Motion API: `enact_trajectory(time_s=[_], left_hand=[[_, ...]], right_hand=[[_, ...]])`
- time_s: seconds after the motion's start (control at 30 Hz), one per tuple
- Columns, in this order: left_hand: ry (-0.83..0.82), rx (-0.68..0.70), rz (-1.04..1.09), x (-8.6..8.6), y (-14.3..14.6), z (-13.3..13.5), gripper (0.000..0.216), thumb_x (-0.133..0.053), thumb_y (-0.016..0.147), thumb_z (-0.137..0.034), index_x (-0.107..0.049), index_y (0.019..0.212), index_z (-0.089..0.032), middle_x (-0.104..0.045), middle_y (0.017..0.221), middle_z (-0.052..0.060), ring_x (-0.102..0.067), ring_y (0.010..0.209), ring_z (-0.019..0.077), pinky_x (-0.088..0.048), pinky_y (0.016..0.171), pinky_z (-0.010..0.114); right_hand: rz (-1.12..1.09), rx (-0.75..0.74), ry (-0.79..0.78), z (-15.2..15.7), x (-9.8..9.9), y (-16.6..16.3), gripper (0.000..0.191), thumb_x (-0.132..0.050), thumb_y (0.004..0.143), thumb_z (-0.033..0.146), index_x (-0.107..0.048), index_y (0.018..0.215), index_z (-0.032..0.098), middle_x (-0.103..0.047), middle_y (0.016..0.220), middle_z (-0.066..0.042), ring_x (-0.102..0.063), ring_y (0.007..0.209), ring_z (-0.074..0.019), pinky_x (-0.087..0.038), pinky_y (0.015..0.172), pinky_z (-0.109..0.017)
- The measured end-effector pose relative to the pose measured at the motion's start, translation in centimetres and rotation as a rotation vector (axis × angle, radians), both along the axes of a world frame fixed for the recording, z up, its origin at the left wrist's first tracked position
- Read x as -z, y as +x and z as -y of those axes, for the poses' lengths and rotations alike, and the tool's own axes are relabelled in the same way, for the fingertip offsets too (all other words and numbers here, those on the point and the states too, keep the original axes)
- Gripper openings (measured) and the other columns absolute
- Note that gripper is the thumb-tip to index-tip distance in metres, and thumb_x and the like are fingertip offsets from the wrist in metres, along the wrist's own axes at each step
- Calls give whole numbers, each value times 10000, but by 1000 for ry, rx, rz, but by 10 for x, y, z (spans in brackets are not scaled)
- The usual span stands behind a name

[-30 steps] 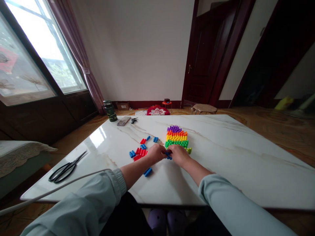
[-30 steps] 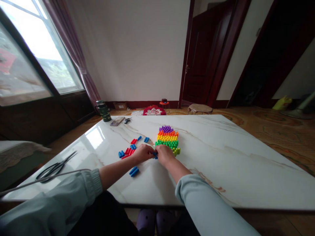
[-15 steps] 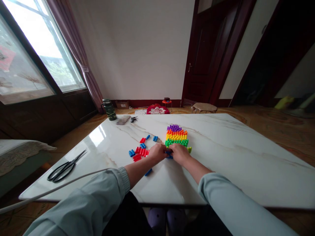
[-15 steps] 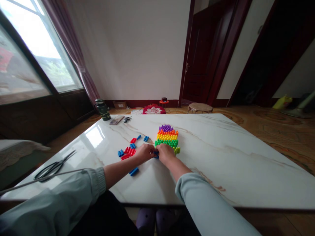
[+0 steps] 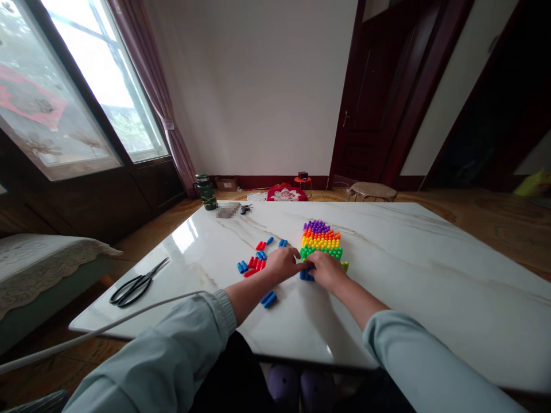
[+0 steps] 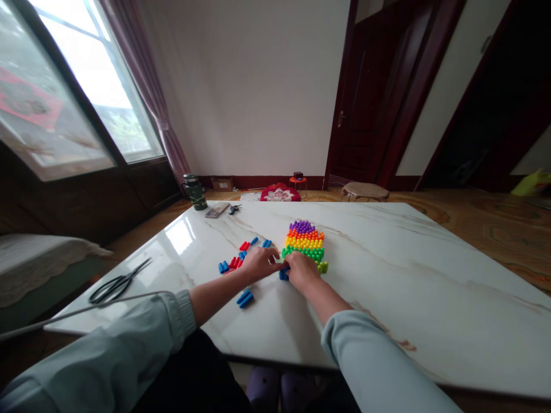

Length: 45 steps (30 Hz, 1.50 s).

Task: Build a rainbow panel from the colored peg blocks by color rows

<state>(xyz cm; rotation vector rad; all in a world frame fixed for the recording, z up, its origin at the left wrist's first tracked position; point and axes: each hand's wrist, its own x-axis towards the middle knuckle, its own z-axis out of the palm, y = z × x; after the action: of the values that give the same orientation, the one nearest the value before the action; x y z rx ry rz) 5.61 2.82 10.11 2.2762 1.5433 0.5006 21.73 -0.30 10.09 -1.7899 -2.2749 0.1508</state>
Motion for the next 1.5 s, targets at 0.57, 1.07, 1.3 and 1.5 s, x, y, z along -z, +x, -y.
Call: enact_trajectory(time_s=[0.57,1.07,1.3,1.5], left_hand=[[-44,-171,-235,25,-86,-41,415,-683,707,-295,-679,1122,-293,-641,1088,52,-589,1051,244,-461,851,310],[-206,0,434,-13,-30,-30,272,-589,828,-302,-653,1055,-167,-688,852,64,-648,744,154,-540,720,289],[-420,223,694,-30,-6,-9,536,-755,666,-572,-669,926,-111,-693,750,69,-611,629,109,-535,635,258],[-436,253,673,-19,-5,-9,608,-708,676,-655,-668,972,-125,-720,815,80,-653,671,129,-539,659,272]], right_hand=[[-207,-23,45,0,-15,-10,114,-640,781,172,-731,831,220,-717,943,-34,-648,909,-175,-448,806,-252],[-420,-31,246,-4,-14,-8,400,-644,801,139,-631,1195,205,-636,1172,-91,-636,880,-170,-490,813,-286],[-599,-254,407,-4,-16,5,158,-615,825,130,-720,916,204,-657,881,-52,-629,822,-171,-507,760,-287],[-602,-265,399,6,-22,12,101,-628,781,112,-682,818,188,-656,808,-30,-614,750,-154,-487,713,-269]])
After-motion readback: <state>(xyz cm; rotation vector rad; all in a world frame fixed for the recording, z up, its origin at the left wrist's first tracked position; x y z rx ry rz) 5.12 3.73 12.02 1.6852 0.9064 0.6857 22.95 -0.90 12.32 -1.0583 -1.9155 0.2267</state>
